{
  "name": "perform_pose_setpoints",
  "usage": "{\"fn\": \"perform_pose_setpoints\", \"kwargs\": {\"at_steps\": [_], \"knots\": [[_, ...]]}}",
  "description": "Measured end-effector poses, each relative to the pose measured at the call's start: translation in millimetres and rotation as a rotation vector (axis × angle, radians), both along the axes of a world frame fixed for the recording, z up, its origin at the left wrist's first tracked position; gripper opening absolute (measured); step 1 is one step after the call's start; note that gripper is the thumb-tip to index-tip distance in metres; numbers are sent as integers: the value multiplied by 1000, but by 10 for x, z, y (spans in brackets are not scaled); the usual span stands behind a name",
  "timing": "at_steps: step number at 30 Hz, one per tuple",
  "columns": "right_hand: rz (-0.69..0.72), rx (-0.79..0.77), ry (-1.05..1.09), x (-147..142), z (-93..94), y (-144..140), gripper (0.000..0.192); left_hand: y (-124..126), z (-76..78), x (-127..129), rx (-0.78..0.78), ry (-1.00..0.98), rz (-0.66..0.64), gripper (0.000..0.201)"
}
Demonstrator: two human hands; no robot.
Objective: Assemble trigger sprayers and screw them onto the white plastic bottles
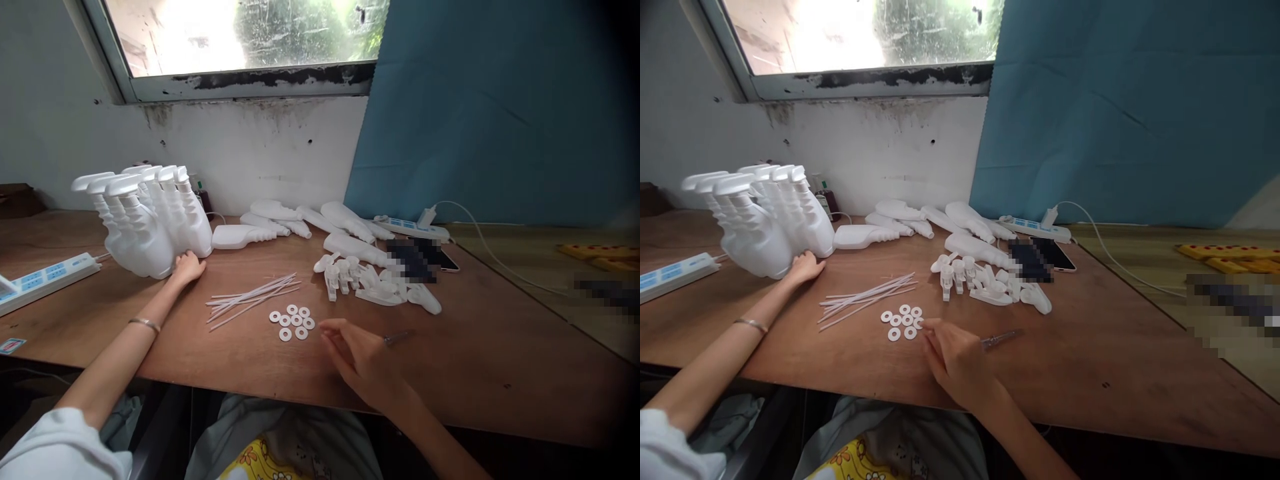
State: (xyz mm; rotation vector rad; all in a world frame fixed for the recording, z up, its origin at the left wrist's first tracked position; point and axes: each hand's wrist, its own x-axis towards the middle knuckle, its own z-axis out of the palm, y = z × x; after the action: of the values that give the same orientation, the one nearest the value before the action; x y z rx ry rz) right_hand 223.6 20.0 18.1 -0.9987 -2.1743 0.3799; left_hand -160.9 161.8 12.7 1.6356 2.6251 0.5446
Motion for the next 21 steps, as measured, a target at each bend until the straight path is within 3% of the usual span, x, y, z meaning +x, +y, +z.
{"fn": "perform_pose_setpoints", "kwargs": {"at_steps": [3,7,10,12,16,21], "knots": [[-171,189,-256,89,-2,136,20,-337,46,48,-117,68,-142,28],[-284,269,-462,114,2,275,35,-799,186,181,-213,112,-345,32],[-307,284,-522,71,-19,348,50,-1086,306,458,-181,146,-439,34],[-306,262,-536,40,-58,384,57,-1246,336,734,-87,138,-578,33],[-272,202,-528,23,-150,412,59,-1451,192,1282,65,62,-960,31],[-327,199,-437,47,-156,404,45,-1560,-100,1555,139,120,-1138,36]]}}
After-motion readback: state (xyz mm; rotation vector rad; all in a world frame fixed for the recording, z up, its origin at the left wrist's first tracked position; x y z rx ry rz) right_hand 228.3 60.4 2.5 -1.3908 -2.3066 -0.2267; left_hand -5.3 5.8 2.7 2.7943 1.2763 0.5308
